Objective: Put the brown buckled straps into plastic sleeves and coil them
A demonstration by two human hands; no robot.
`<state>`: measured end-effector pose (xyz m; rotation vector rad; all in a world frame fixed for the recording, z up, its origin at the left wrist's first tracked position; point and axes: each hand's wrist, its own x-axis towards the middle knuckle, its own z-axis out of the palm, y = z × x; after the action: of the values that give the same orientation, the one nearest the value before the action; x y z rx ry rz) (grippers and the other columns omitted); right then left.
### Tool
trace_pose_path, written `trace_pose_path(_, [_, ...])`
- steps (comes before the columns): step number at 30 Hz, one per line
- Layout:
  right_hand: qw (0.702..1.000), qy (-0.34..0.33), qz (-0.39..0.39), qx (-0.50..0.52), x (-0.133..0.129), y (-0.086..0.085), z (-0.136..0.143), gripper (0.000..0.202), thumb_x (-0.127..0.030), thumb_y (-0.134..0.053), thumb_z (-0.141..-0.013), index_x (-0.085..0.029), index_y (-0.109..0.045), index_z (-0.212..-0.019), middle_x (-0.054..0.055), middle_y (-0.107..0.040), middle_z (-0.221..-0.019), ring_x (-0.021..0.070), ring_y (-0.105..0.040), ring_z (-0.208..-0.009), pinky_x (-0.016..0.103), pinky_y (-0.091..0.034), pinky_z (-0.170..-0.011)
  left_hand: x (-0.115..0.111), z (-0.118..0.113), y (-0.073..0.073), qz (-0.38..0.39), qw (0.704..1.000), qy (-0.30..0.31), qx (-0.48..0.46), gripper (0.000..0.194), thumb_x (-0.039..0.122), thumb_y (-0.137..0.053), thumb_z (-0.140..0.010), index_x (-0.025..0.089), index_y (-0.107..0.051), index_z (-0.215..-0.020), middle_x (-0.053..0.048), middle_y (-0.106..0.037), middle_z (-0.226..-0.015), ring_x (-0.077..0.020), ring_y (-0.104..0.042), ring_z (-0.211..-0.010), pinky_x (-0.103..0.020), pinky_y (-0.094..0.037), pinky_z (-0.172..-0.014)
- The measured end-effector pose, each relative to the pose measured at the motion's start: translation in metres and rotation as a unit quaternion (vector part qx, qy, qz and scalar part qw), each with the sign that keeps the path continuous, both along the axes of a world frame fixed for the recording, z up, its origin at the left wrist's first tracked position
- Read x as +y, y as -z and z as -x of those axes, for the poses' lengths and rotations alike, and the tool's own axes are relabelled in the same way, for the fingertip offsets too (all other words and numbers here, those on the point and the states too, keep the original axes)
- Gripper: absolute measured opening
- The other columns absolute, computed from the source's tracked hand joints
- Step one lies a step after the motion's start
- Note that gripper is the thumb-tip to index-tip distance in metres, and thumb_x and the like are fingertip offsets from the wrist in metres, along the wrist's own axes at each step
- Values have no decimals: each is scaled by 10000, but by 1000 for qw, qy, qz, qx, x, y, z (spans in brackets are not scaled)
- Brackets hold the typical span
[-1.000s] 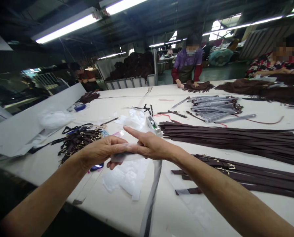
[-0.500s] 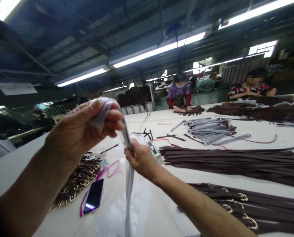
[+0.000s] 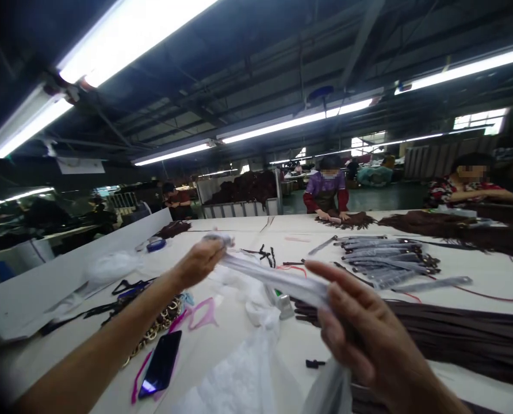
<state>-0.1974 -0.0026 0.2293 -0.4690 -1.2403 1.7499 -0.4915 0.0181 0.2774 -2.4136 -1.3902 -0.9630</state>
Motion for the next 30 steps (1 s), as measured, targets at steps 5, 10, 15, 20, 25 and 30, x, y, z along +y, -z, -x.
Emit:
trace_pose_path(5, [987,52,-149,2,69,-30,-18,330,-304,-750,-633,-223,-603,-916,-80,-421,-532,3,-276,-356,133,-203,-336,-56,-59,73,203,960,151,-118,452,485,-334,-866,140,-574,-698,-23,-496,-568,-138,-474,-554,-276,-403,-571])
trace_pose_path(10, [969,-140,-103,-174,95,37,9,319,-436,-661,-696,-128,-582,-696,-79,-419,-413,23,-317,-311,137,-211,-319,-81,-96,34,377,757,267,-462,465,436,-329,-892,108,-634,-769,49,-402,-395,-72,-400,-345,-275,-464,-577])
trace_pose_path(15, [938,-318,8,-137,27,143,77,564,-613,-531,-717,-93,-649,-900,23,-590,-565,99,-539,-475,202,-397,-485,-34,-89,-24,226,658,265,-667,347,322,-364,-905,107,-605,-780,54,-464,-463,-82,-511,-442,-381,-483,-817])
trace_pose_path(20, [973,-111,-63,-192,-9,185,71,659,-659,-438,-754,-199,-503,-1222,52,-618,-820,69,-452,-459,193,-368,-442,10,-53,-18,74,746,227,-621,239,329,-499,-840,116,-607,-831,12,-567,-592,-126,-597,-601,-295,-489,-727])
trace_pose_path(25, [918,125,-254,-278,-9,172,39,469,-532,-508,-773,-209,-599,-1100,87,-638,-895,224,-585,-851,305,-462,-791,13,-45,7,80,825,181,-529,266,355,-518,-832,123,-629,-765,-35,-612,-694,-157,-613,-750,-290,-454,-790])
trace_pose_path(30, [917,61,-231,-319,-5,151,25,486,-553,-367,-839,-167,-637,-722,38,-554,-636,146,-525,-598,258,-460,-601,-8,-48,9,30,861,155,-483,282,350,-437,-875,152,-600,-760,-59,-629,-782,-196,-601,-886,-358,-415,-898])
